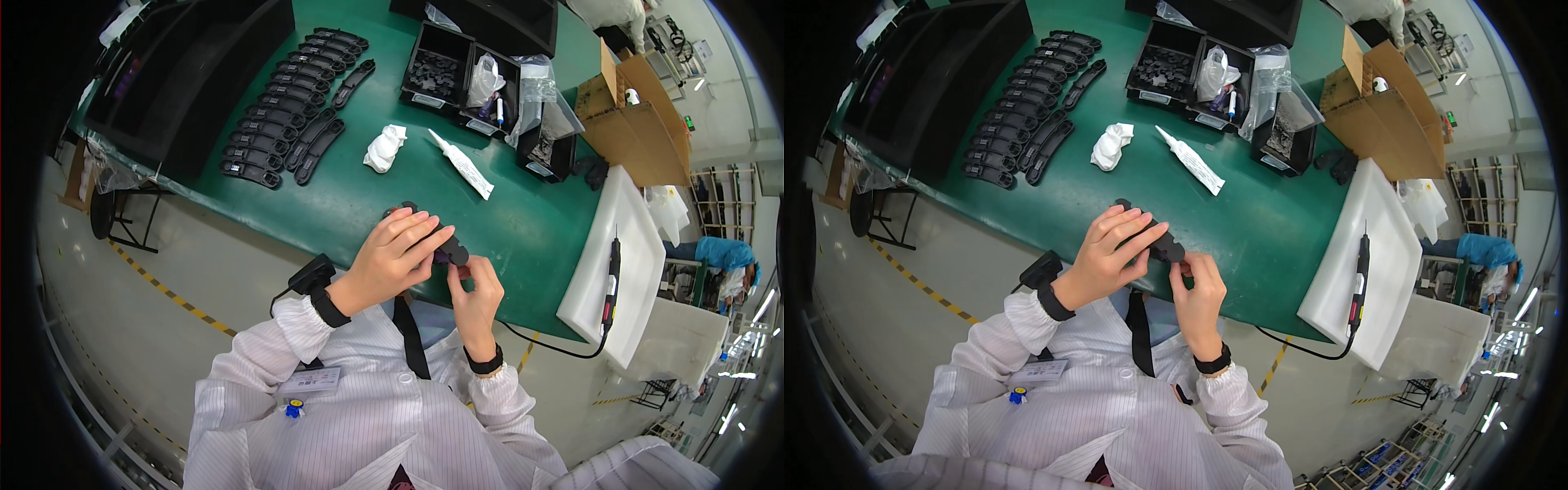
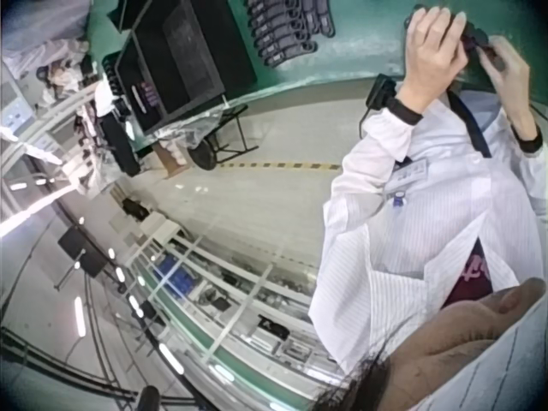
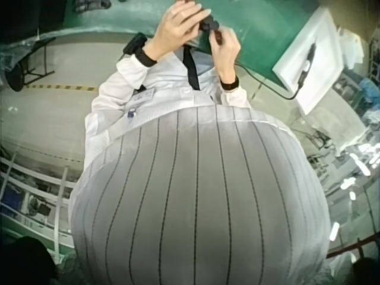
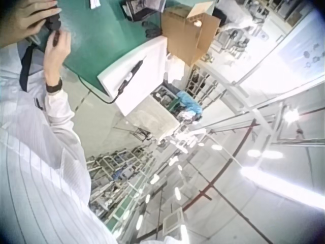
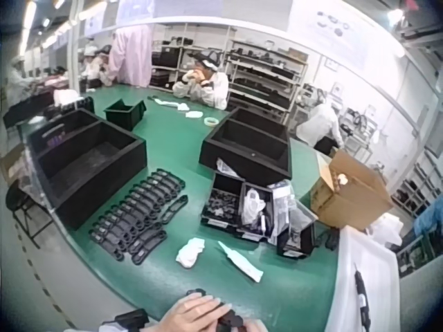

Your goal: Assembling a battery pack by applying adhesive and attaching housing components.

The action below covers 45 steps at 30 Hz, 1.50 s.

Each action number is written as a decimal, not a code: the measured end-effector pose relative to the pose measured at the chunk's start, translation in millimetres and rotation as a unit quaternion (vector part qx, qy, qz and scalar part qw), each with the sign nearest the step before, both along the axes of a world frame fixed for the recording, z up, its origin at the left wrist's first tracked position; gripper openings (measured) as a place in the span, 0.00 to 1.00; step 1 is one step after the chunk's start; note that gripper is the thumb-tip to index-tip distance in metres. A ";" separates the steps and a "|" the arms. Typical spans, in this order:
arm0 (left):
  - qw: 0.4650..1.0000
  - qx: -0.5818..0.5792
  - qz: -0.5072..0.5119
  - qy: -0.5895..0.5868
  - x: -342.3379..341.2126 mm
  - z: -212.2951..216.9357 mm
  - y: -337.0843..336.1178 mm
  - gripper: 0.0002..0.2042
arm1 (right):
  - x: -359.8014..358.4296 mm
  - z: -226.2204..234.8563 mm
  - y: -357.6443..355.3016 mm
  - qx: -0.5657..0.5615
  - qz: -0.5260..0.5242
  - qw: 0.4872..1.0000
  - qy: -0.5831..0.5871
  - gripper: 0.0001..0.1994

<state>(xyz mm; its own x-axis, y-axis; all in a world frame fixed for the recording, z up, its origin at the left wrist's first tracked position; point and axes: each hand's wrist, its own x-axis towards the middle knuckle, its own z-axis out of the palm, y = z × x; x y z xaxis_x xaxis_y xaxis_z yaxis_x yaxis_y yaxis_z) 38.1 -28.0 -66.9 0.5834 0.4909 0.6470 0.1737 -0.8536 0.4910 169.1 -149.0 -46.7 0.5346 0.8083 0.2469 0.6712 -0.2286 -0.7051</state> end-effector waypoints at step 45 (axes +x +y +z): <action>1.000 0.008 0.001 0.010 -1.1 0.2 1.3 0.26 | -11.0 6.9 -17.2 -0.131 0.122 0.965 -0.193 0.14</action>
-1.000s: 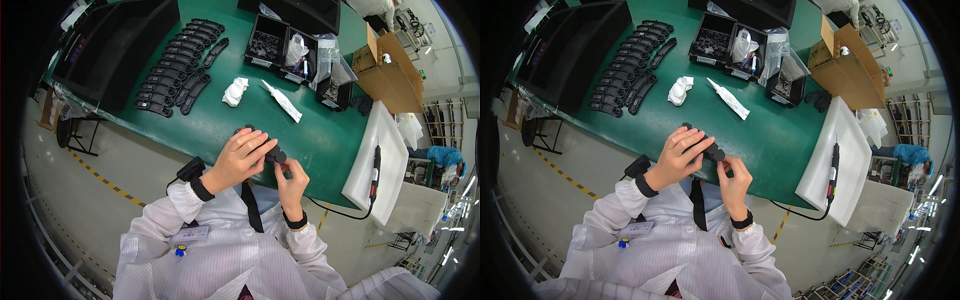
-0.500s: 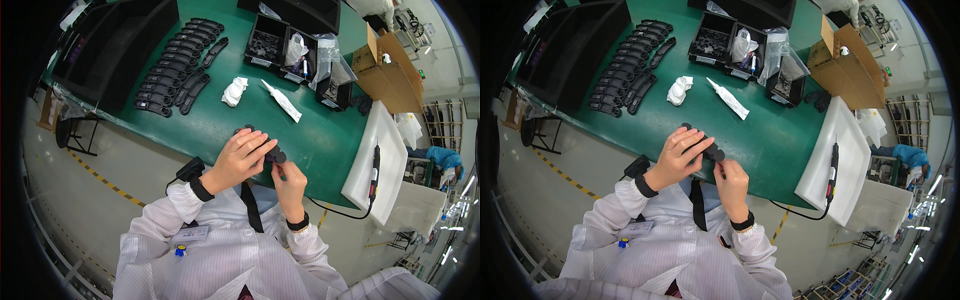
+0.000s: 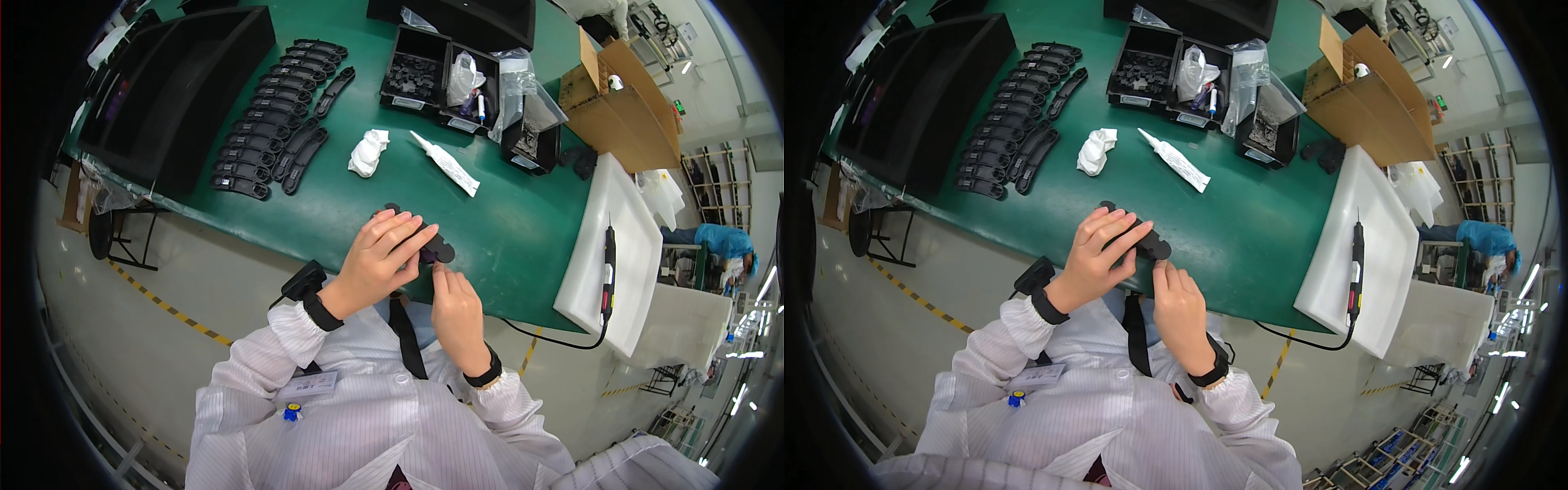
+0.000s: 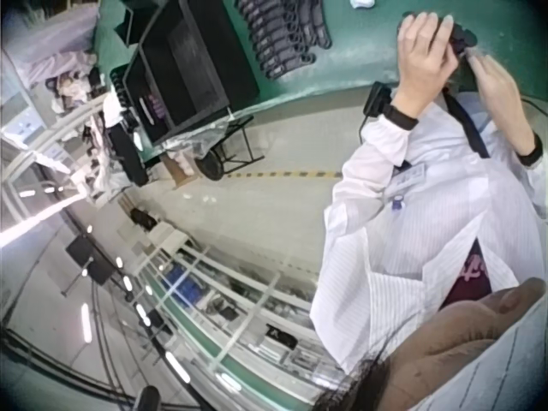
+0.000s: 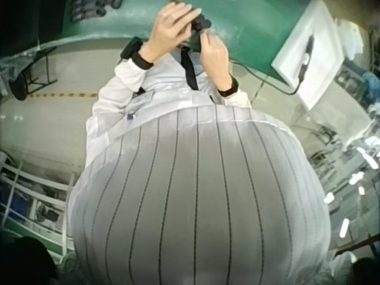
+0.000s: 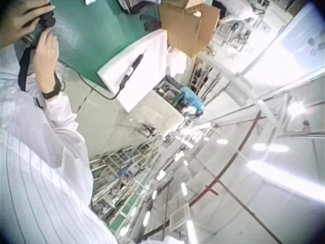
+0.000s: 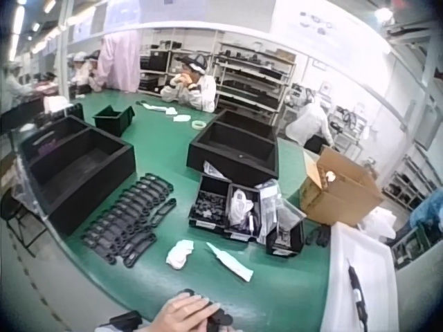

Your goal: Assembling a battery pack by applying adhesive and attaching housing components.

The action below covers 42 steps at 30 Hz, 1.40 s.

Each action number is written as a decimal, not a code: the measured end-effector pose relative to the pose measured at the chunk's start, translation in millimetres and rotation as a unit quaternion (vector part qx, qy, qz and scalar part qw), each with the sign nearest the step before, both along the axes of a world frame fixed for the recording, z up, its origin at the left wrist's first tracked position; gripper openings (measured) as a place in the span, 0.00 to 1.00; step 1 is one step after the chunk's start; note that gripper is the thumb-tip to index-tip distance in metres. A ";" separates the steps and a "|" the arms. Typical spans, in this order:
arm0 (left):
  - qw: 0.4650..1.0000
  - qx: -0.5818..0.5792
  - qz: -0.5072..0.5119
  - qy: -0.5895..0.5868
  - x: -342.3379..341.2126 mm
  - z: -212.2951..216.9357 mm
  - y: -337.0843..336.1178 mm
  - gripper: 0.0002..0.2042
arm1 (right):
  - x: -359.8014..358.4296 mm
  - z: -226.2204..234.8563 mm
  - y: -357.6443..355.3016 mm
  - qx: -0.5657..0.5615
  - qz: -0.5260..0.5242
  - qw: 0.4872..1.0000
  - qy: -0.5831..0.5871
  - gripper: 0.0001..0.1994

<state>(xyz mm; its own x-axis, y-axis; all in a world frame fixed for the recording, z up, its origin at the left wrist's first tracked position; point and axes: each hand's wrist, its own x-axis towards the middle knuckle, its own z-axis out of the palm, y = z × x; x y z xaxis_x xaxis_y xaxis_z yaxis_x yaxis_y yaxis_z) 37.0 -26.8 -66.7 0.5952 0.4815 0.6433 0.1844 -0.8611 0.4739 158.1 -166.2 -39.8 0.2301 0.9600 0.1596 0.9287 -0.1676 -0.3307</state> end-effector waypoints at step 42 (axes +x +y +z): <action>0.999 -0.009 -0.017 0.041 -9.8 16.1 -5.3 0.26 | 206.3 83.0 -67.3 0.758 -0.223 0.252 0.559 0.18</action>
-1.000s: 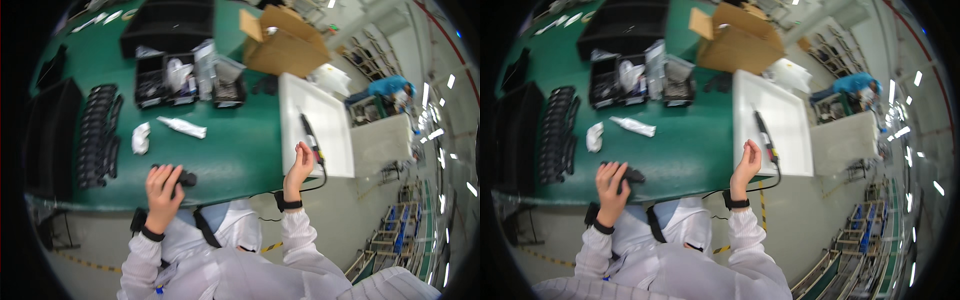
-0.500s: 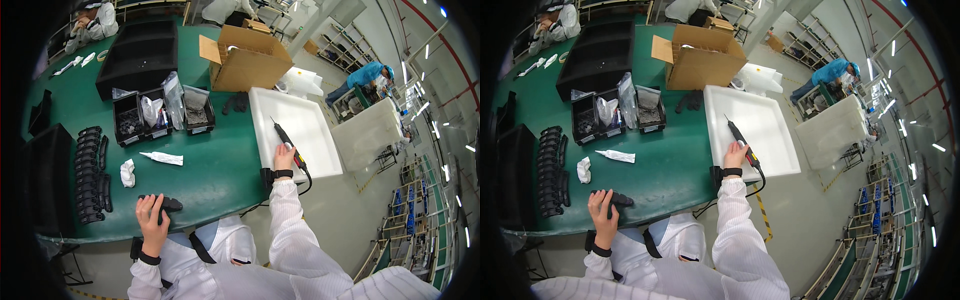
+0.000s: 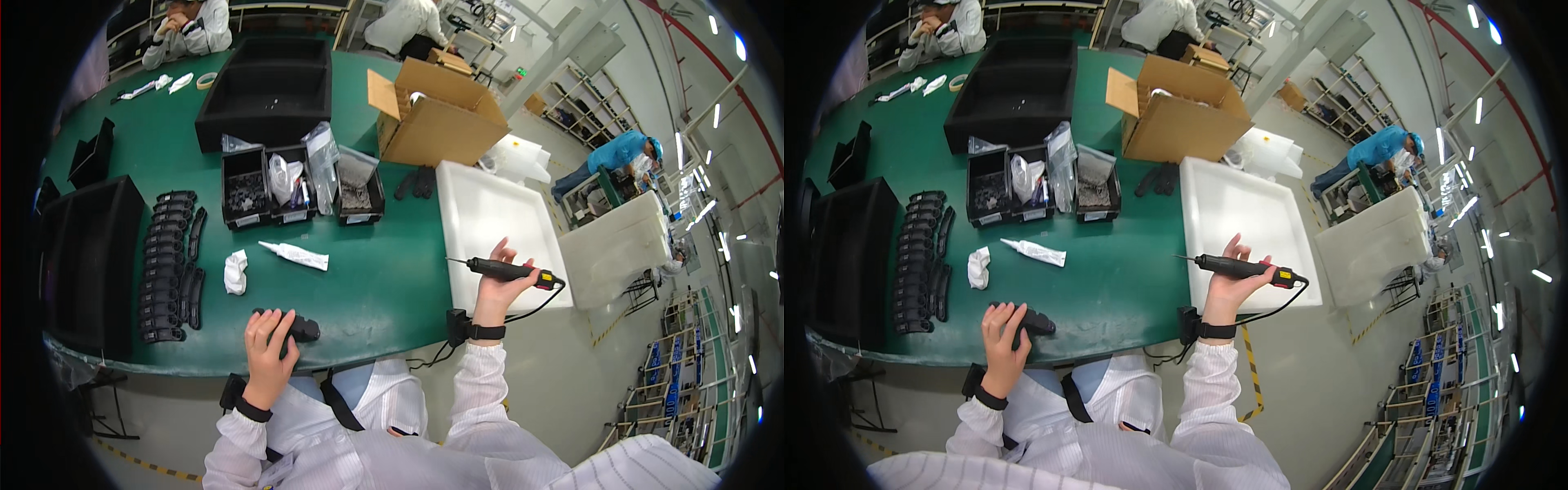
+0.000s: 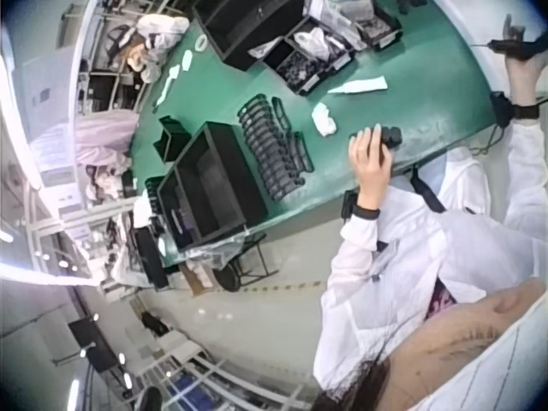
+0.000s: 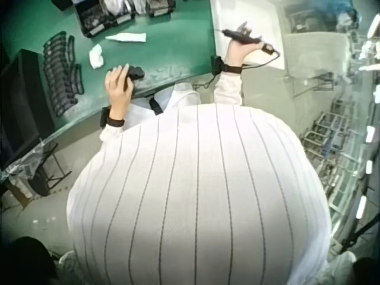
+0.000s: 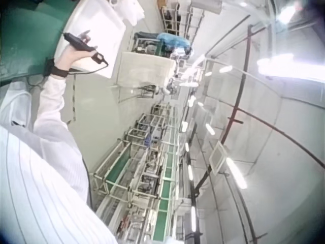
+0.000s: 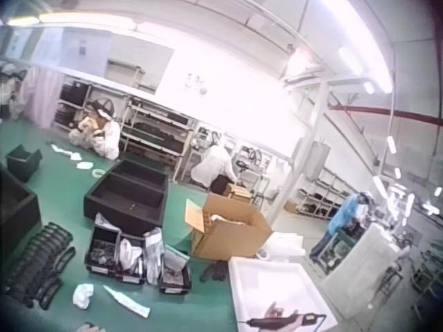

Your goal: Assembling a battery pack by applying adhesive and attaching housing components.

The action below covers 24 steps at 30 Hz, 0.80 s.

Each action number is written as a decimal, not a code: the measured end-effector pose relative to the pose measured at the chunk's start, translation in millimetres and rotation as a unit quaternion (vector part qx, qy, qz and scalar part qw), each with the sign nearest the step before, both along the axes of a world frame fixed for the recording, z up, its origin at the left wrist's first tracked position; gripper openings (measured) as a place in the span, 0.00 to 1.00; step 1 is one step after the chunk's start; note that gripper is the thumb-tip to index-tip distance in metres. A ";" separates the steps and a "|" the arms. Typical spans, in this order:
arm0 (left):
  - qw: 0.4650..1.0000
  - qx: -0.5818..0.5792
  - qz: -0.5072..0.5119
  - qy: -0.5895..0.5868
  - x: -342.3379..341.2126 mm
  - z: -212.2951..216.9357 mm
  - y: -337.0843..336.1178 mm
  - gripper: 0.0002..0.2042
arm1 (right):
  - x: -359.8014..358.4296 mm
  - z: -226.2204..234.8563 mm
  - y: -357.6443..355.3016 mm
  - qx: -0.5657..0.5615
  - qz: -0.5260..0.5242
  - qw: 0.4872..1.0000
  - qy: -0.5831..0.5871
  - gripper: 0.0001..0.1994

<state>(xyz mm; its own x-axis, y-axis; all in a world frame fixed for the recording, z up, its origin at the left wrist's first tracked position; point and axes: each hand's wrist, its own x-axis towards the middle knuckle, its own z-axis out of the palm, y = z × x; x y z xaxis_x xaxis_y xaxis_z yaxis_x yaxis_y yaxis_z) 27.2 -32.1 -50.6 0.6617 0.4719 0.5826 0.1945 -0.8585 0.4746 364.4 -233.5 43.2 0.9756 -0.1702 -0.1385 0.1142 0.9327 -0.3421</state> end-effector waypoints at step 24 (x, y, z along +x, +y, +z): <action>0.999 0.003 -0.005 -0.036 7.5 -11.3 8.8 0.27 | -193.7 -22.7 88.1 -0.345 0.218 0.869 -0.281 0.12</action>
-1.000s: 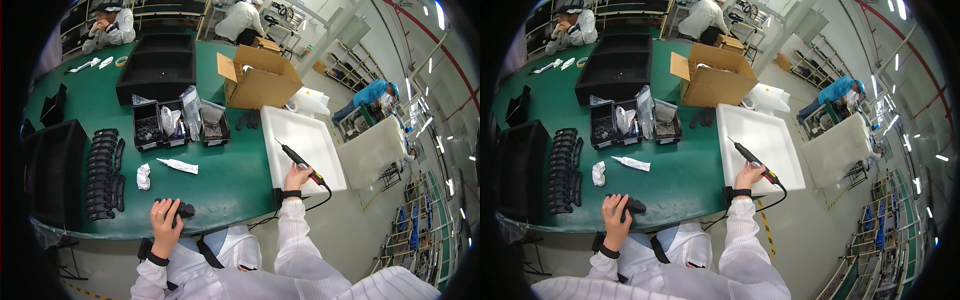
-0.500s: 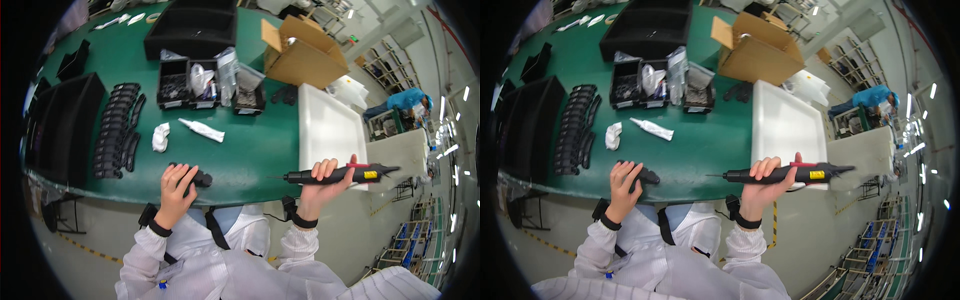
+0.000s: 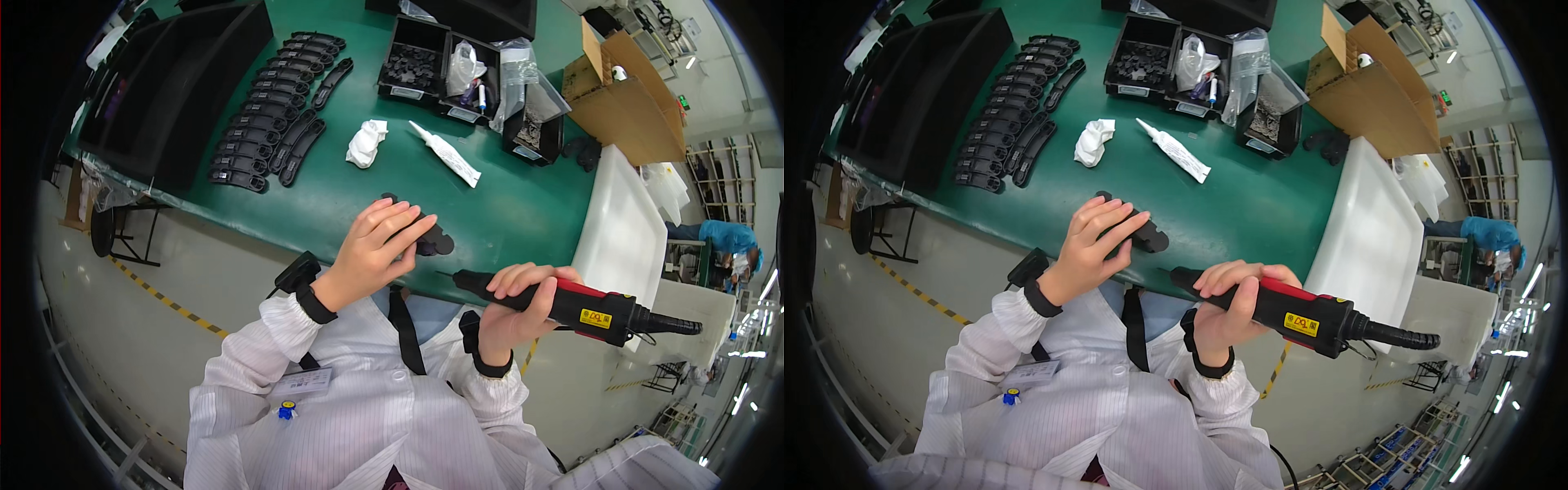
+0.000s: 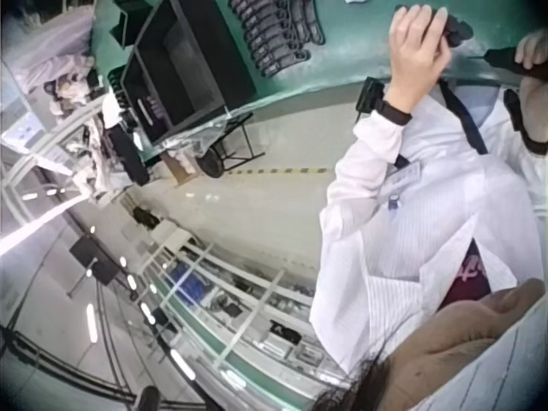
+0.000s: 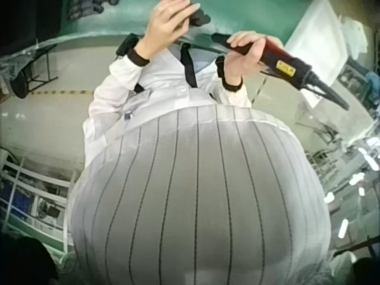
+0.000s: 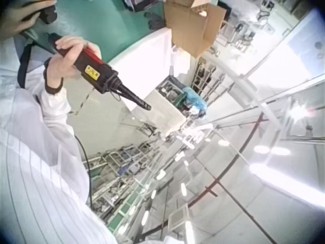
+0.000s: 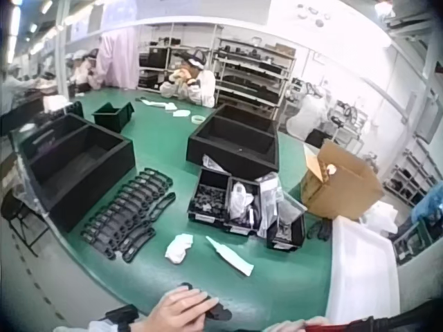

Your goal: Assembling a battery pack by applying adhesive and attaching housing components.

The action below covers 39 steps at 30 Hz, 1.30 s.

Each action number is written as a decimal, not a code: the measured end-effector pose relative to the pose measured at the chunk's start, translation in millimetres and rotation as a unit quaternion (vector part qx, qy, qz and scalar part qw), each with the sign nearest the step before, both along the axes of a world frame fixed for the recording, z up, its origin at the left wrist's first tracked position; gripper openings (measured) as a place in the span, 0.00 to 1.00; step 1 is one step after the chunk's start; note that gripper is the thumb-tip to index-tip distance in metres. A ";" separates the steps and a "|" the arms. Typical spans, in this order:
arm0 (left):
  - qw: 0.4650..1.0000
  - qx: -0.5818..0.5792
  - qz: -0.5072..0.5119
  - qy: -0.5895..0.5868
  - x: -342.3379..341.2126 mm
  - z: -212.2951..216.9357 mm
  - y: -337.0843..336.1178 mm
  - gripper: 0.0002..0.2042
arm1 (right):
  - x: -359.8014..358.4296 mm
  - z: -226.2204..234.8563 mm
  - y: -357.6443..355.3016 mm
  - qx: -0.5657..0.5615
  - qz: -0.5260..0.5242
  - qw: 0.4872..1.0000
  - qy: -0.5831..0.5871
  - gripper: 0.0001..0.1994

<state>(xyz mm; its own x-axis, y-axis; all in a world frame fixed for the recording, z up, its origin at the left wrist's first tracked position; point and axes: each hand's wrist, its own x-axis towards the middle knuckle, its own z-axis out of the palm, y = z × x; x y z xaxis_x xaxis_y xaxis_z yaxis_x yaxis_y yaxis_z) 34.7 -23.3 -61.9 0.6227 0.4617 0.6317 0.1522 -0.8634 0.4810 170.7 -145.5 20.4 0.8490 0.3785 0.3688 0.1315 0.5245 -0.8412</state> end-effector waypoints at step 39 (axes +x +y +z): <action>0.999 0.029 0.038 -0.021 8.3 -6.5 -0.9 0.23 | 5.2 -10.8 27.3 0.002 0.071 0.989 -0.129 0.15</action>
